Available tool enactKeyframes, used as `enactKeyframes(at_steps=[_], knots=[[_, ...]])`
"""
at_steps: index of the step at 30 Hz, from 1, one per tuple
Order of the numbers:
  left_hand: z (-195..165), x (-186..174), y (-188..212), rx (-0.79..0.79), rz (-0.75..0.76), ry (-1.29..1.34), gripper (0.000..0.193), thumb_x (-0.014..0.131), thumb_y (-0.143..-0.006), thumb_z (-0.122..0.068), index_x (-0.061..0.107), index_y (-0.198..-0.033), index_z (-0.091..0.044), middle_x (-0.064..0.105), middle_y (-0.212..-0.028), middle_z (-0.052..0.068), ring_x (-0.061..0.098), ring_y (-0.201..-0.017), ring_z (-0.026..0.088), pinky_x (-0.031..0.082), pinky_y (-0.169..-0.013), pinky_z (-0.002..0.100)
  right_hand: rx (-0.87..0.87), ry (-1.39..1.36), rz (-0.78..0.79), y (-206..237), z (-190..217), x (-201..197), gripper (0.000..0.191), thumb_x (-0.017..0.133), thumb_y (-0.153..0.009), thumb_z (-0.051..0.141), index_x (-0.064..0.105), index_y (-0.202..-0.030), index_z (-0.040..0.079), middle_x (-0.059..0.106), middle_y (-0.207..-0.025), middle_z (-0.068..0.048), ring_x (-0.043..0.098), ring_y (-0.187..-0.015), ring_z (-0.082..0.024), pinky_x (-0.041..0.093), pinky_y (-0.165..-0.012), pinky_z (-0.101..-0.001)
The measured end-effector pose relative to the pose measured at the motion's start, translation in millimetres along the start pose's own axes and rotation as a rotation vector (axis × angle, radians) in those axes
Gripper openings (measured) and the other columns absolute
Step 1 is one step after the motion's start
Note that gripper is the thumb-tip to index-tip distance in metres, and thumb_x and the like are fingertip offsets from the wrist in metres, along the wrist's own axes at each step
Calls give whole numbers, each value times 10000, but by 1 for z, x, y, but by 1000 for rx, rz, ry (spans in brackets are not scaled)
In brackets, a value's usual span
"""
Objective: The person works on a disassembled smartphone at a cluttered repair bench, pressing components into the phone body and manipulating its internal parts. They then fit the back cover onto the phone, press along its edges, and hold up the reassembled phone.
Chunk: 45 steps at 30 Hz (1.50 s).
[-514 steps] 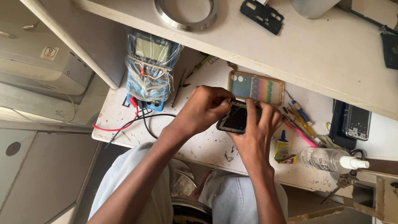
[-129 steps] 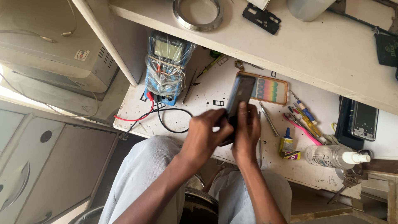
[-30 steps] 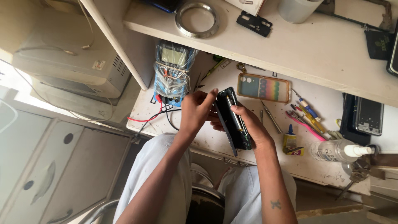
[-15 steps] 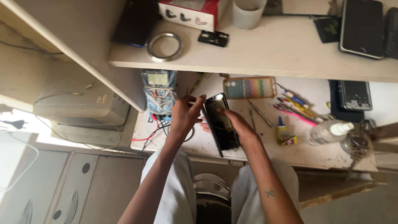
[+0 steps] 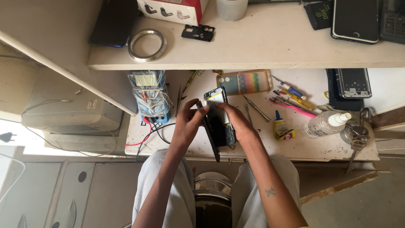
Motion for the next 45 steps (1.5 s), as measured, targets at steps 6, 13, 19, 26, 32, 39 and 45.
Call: enactKeyframes(at_steps=[6, 13, 19, 26, 32, 39, 45], knots=[[9, -5, 5, -88, -74, 148, 613, 676, -924, -362, 569, -1382, 31, 720, -1038, 114, 683, -933, 131, 582, -799, 305, -22, 55, -53, 1, 2, -7, 391, 686, -900, 372, 726, -1123, 52, 730, -974, -29, 681, -827, -105, 549, -729, -268], [6, 9, 2, -57, -105, 290, 485, 658, -966, -379, 671, -1254, 10, 687, -1010, 33, 617, -909, 90, 506, -797, 258, -7, -11, -117, 0, 7, -17, 436, 682, -884, 430, 667, -1178, 108, 699, -1037, -37, 669, -914, -140, 552, -792, -321], [4, 15, 0, -101, -79, 324, 448, 654, -985, -434, 674, -1099, 0, 597, -896, -17, 506, -798, 72, 404, -680, 253, -100, -41, -90, 2, 12, -21, 419, 669, -942, 445, 630, -1184, 104, 650, -1046, -21, 628, -945, -134, 530, -841, -327], [3, 15, -3, -166, -110, 311, 500, 668, -921, -484, 700, -1144, -38, 626, -929, -32, 526, -811, 67, 424, -704, 252, -165, -4, -103, 9, 18, -19, 417, 587, -934, 410, 604, -1206, 93, 648, -1200, -16, 602, -1107, -122, 498, -972, -306], [7, 15, -4, -194, -106, 326, 567, 678, -900, -503, 681, -1221, -35, 674, -1044, -6, 592, -915, 75, 464, -767, 252, -128, 30, -35, 7, 12, -18, 422, 551, -973, 391, 596, -1242, 69, 616, -1199, -35, 583, -1084, -127, 487, -949, -309], [1, 17, -1, -214, -81, 395, 492, 656, -922, -486, 665, -1155, -53, 651, -990, -5, 577, -861, 84, 459, -724, 263, -122, 36, 11, 9, 12, -14, 390, 577, -996, 381, 643, -1190, 49, 684, -1053, -14, 640, -930, -100, 530, -837, -288], [-5, 16, 1, -206, -58, 443, 407, 646, -947, -476, 636, -1032, -78, 596, -920, -15, 541, -819, 84, 449, -721, 261, -147, 121, 15, 19, 22, -1, 503, 643, -999, 391, 627, -1327, 10, 662, -1177, -41, 604, -1036, -121, 484, -892, -314]])
Point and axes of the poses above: each hand's wrist, its own y-axis away from the middle knuckle, its own x-axis out of the palm, z = x × y, the point moved 6 cm from there along -y, towards the middle knuckle
